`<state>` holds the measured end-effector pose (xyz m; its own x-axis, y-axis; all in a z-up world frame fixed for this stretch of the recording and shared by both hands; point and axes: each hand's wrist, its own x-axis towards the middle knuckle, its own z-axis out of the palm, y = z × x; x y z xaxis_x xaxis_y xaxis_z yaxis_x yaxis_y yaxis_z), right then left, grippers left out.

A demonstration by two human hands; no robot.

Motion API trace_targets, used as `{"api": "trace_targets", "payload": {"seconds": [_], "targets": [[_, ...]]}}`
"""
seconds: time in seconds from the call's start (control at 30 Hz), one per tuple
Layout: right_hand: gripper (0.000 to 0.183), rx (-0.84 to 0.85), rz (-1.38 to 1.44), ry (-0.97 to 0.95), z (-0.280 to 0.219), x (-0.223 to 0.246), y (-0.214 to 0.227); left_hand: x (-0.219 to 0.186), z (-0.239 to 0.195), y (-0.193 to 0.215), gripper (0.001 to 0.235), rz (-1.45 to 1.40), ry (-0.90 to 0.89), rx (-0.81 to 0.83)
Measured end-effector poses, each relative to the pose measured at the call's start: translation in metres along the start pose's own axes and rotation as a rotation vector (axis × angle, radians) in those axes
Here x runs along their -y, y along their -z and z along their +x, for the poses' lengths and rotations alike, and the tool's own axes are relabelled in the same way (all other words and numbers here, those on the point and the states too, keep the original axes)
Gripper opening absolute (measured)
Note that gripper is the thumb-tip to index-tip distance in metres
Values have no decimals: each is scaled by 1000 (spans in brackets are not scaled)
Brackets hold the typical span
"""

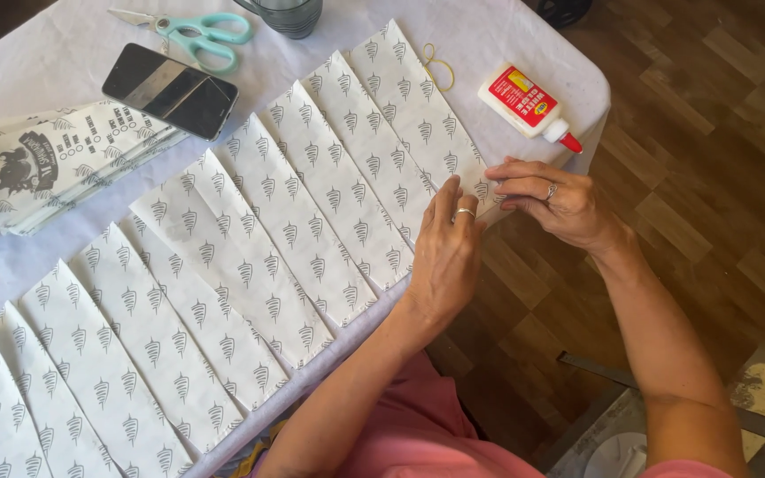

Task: The person is folding long printed paper strips in half and then applying glue to the ends of a row of folded strips to prepare them for packaging or use as sleeves.

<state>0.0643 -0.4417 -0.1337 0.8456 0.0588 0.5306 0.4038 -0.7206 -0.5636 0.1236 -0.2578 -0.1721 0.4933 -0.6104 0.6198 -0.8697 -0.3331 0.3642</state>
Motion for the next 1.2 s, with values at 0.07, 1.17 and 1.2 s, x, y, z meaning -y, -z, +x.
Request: {"api": "trace_targets", "payload": {"seconds": [0.07, 1.17, 1.2], "targets": [[12, -8, -11, -15, -1, 1, 0, 3, -3, -3, 16, -16, -18, -21], [26, -134, 7, -204, 5, -11, -19, 18, 12, -27, 21, -359, 472, 52], [18, -138, 55, -227, 5, -13, -17, 17, 12, -26, 23, -388, 493, 61]]}}
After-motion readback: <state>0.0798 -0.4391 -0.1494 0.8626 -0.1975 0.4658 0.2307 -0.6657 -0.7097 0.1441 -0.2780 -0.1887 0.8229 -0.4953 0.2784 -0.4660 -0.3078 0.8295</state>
